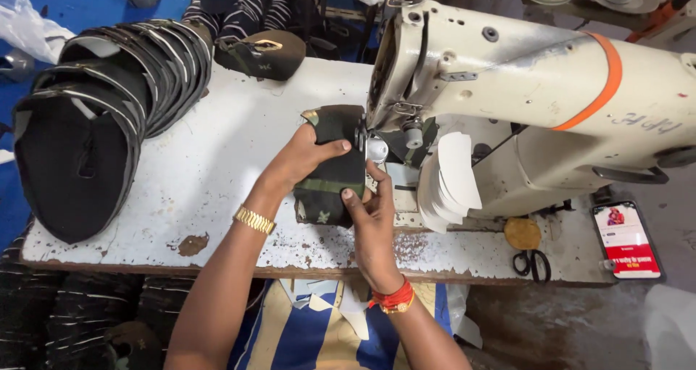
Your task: Aligning and inserting white padding components into shoe upper sections at a manufacturing workbench.
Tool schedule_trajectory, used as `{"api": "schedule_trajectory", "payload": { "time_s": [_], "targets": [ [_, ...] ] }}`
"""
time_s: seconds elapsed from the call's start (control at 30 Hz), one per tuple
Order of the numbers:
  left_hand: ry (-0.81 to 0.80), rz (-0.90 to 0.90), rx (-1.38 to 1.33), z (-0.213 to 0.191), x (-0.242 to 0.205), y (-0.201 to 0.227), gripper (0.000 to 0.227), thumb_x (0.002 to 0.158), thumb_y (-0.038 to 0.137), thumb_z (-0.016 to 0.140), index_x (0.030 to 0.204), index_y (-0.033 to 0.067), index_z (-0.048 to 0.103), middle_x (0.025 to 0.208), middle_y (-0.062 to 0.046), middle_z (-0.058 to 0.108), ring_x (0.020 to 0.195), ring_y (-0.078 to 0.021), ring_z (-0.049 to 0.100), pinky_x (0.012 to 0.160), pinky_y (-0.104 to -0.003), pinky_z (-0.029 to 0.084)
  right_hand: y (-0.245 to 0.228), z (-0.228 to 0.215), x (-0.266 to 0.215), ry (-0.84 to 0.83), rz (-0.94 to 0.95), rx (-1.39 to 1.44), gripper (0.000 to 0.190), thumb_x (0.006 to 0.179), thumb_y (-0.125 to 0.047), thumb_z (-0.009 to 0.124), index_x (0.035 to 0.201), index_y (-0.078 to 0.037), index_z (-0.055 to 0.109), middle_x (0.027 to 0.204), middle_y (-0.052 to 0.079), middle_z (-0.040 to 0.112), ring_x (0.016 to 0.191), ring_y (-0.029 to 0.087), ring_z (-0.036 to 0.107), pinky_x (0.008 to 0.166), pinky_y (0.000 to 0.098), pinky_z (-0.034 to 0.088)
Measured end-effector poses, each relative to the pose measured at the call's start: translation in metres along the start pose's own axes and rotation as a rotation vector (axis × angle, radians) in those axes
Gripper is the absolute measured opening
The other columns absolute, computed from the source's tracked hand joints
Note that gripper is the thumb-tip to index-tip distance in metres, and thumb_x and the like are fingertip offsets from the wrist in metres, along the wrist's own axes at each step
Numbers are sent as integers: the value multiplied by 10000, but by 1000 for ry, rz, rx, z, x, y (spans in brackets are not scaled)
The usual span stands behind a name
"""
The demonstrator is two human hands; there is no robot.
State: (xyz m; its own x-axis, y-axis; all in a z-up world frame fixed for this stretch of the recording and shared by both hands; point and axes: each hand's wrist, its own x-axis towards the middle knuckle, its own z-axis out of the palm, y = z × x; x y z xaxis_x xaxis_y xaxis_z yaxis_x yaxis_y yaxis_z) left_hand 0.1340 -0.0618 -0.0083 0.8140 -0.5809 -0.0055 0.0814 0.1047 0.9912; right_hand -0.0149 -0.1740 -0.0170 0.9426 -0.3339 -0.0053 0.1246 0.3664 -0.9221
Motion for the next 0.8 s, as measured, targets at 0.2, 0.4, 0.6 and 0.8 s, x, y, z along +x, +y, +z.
{"api": "schedule_trajectory", "payload": {
  "time_s": [0.2,0.4,0.6,0.8],
  "targets": [
    [-27,-28,160,-8,17,6,451,890,198,770,1270,1,630,1162,-62,732,1044,-129,669,928,-306,539,-12,-47,23,0,-21,-386,499,1071,-27,626,1547,-36,477,945,168,603,855,187,527,760,337,441],
    [-11,-63,176,-5,16,10,454,891,185,728,1298,9,628,1179,-49,734,1064,-138,675,941,-315,535,-25,-70,120,137,-1039,-1938,560,649,-375,864,1120,-207,613,1210,178,630,1173,357,606,975,434,507],
    [-38,-121,54,-3,5,-9,361,927,179,711,1200,-56,680,1088,-110,743,947,-181,673,851,-361,571,34,-160,190,-296,-688,-1392,441,871,-109,605,1288,-31,483,1243,109,504,1174,209,464,992,388,365],
    [50,-231,70,-14,-1,-25,431,932,334,767,1071,-73,749,999,-157,743,852,-201,670,770,-385,565,24,-190,205,-181,-637,-1455,461,870,-199,682,1261,-32,503,1258,158,528,1181,287,483,997,433,412]
  ]
}}
